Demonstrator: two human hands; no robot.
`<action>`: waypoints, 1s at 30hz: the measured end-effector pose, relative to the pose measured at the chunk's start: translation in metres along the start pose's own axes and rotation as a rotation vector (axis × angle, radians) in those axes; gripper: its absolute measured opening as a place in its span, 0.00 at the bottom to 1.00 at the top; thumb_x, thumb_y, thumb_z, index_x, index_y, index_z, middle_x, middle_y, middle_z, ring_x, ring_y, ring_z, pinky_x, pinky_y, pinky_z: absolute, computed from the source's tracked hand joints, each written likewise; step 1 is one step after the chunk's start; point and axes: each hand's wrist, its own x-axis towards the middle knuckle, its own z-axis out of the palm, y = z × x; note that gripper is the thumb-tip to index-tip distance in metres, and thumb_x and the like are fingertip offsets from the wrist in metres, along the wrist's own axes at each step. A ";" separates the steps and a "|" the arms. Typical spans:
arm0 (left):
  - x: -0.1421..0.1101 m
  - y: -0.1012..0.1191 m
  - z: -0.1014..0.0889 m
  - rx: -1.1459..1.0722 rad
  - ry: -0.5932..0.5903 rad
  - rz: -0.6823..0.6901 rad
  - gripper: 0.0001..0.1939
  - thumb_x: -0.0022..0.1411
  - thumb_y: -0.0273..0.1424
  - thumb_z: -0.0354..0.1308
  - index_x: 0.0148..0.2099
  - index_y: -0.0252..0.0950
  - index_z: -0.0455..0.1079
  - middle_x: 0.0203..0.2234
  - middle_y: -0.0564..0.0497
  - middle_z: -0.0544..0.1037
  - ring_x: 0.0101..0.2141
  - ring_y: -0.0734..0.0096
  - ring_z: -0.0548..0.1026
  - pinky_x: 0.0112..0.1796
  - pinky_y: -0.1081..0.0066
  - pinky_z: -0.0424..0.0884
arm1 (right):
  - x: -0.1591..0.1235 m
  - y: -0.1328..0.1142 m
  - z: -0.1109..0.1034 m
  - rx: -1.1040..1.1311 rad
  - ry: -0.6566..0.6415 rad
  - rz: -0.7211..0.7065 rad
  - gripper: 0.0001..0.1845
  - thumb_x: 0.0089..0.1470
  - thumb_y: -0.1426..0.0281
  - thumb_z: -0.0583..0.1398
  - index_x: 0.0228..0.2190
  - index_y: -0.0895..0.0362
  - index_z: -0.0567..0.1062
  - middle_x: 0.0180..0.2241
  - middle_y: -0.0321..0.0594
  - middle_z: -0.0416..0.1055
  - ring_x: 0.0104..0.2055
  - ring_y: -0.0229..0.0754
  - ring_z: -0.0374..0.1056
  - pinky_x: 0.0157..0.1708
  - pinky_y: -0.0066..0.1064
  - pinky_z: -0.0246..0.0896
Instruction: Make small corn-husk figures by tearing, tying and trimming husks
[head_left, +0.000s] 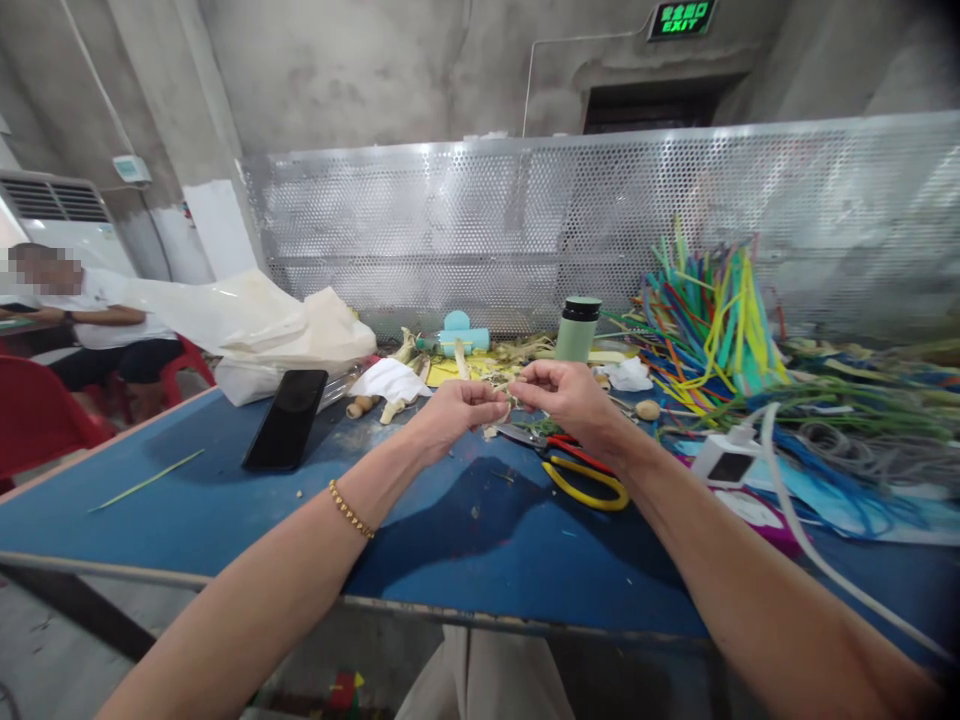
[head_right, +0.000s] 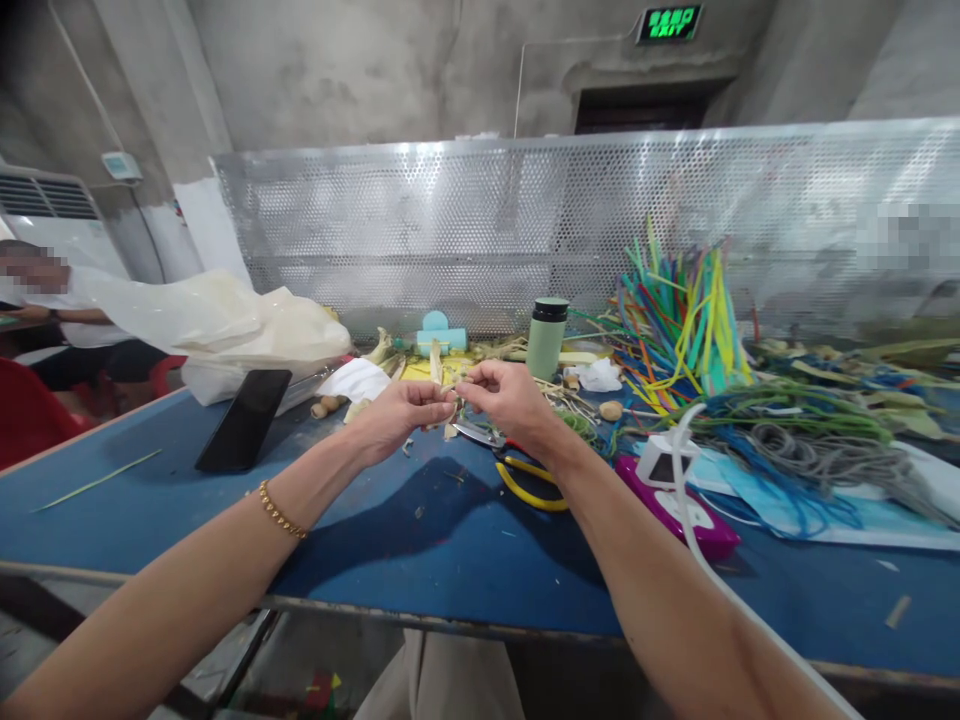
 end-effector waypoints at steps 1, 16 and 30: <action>0.000 0.001 0.000 0.015 0.011 0.002 0.10 0.48 0.32 0.65 0.29 0.29 0.71 0.21 0.52 0.70 0.23 0.79 0.62 0.26 0.73 0.52 | 0.000 0.000 -0.001 -0.011 -0.011 0.002 0.14 0.46 0.61 0.62 0.23 0.60 0.72 0.19 0.35 0.67 0.23 0.36 0.61 0.24 0.29 0.54; -0.001 0.003 -0.005 0.227 0.010 0.011 0.10 0.48 0.33 0.64 0.25 0.30 0.70 0.17 0.56 0.64 0.22 0.79 0.57 0.26 0.72 0.49 | 0.000 0.003 0.000 -0.073 -0.128 0.000 0.11 0.49 0.64 0.61 0.23 0.58 0.71 0.20 0.37 0.68 0.24 0.37 0.63 0.25 0.29 0.55; -0.002 0.001 -0.001 0.042 0.016 -0.016 0.11 0.48 0.34 0.65 0.28 0.29 0.72 0.20 0.53 0.70 0.22 0.79 0.59 0.27 0.72 0.51 | 0.000 -0.001 -0.002 -0.039 -0.044 -0.009 0.15 0.46 0.61 0.62 0.20 0.59 0.71 0.20 0.34 0.63 0.24 0.35 0.56 0.24 0.29 0.50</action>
